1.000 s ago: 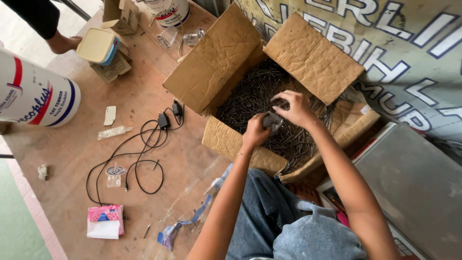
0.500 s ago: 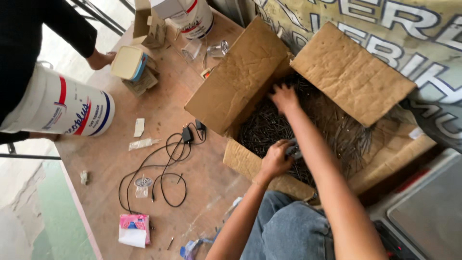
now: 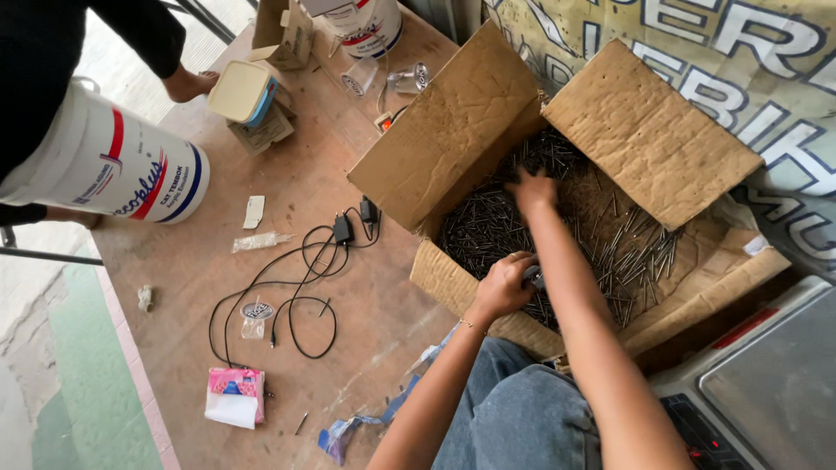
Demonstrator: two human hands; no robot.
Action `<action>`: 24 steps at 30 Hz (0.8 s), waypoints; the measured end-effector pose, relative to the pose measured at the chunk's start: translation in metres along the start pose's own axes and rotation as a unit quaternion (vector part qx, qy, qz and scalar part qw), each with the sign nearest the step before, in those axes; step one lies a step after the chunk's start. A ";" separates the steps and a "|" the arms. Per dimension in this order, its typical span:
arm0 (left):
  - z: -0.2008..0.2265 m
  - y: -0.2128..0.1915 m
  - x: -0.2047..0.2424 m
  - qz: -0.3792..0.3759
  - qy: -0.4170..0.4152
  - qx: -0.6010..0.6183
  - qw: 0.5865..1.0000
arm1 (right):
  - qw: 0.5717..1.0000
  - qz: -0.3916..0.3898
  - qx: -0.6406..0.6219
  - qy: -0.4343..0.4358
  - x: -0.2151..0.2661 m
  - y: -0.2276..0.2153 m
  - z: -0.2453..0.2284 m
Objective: The person sits on the floor and packs nails from a large cardboard box into small plastic bags. They place the filled bags on a digital scale to weigh them, then use pink scissors to cut the bags open or closed. The person repeatedly scoops nails, weighs them, and handles the plastic bags.
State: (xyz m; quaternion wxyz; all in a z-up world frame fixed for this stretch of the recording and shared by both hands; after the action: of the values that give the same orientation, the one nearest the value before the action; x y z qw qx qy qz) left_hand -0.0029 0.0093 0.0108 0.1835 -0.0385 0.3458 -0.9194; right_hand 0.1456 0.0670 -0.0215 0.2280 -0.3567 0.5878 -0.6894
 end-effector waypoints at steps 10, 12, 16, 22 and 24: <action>0.009 -0.001 -0.007 0.013 0.090 0.046 0.995 | 0.989 0.029 0.073 -0.123 0.044 0.044 0.030; -0.002 0.008 -0.005 0.011 0.082 0.041 0.996 | 0.977 0.144 0.019 -0.156 0.052 0.057 0.035; -0.006 0.010 -0.009 0.009 0.067 0.051 0.996 | 0.977 0.099 -0.114 -0.148 0.072 0.079 0.059; 0.001 0.009 -0.006 -0.017 0.005 0.083 0.996 | 0.986 -0.099 -0.091 -0.095 0.118 0.097 0.091; 0.003 0.009 -0.007 0.000 0.001 0.118 0.993 | 0.979 -0.066 -0.137 -0.132 0.119 0.093 0.107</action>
State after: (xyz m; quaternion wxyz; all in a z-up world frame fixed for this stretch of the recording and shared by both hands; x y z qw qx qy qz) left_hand 0.0067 0.0035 0.0080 0.1863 -0.0159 0.2350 -0.9538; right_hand 0.1406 -0.1090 -0.0795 0.2058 -0.5105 0.6169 -0.5626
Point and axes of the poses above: each hand's wrist, its own x-axis away from the middle knuckle, its own y-axis out of the palm, z = x × y, the point moved 2 cm from there along -x, towards the middle knuckle, and after that the axes turned 4 degrees about x, right-handed, at the moved point
